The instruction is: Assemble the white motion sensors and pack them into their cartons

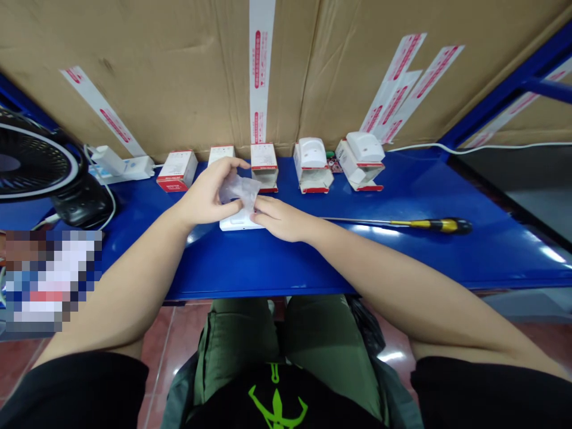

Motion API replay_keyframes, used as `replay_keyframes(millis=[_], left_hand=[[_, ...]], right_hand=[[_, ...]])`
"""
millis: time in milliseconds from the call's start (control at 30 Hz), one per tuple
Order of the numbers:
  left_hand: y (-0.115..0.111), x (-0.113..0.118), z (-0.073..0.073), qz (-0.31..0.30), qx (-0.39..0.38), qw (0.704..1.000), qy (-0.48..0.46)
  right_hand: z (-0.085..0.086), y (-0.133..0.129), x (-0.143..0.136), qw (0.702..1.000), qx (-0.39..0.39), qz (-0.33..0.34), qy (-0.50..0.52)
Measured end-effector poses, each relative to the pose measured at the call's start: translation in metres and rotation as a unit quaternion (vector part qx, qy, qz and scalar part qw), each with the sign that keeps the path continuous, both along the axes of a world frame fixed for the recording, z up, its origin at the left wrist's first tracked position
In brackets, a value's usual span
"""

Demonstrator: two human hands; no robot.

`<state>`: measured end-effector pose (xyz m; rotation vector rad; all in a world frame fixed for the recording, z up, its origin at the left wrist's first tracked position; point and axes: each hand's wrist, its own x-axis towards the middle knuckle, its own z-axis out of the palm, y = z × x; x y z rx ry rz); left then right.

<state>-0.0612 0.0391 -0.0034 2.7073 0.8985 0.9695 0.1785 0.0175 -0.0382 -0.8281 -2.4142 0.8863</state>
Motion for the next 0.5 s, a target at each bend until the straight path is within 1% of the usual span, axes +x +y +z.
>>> replay_keyframes(millis=[67,167,267,367,433,500], left_hand=[[-0.001,0.0,0.001,0.004,0.005,1.0,0.003],[0.0,0.003,0.0,0.027,0.0,1.0,-0.014],[0.001,0.006,-0.003,0.046,0.019,0.998,-0.026],[0.001,0.008,-0.007,0.05,0.036,0.998,-0.032],[0.0,0.008,-0.01,0.049,0.032,0.998,-0.039],[0.0,0.009,-0.012,0.043,0.023,0.998,-0.048]], right_hand=[[0.0,0.0,-0.001,0.999,0.02,0.003,-0.035],[0.006,-0.004,-0.001,0.996,0.053,-0.018,-0.065],[0.016,-0.011,0.004,0.994,0.05,-0.024,-0.098],[0.026,-0.017,0.02,0.991,0.042,0.013,-0.124],[0.031,-0.017,0.036,0.992,0.033,0.044,-0.114],[0.036,-0.015,0.053,0.994,0.015,0.055,-0.09]])
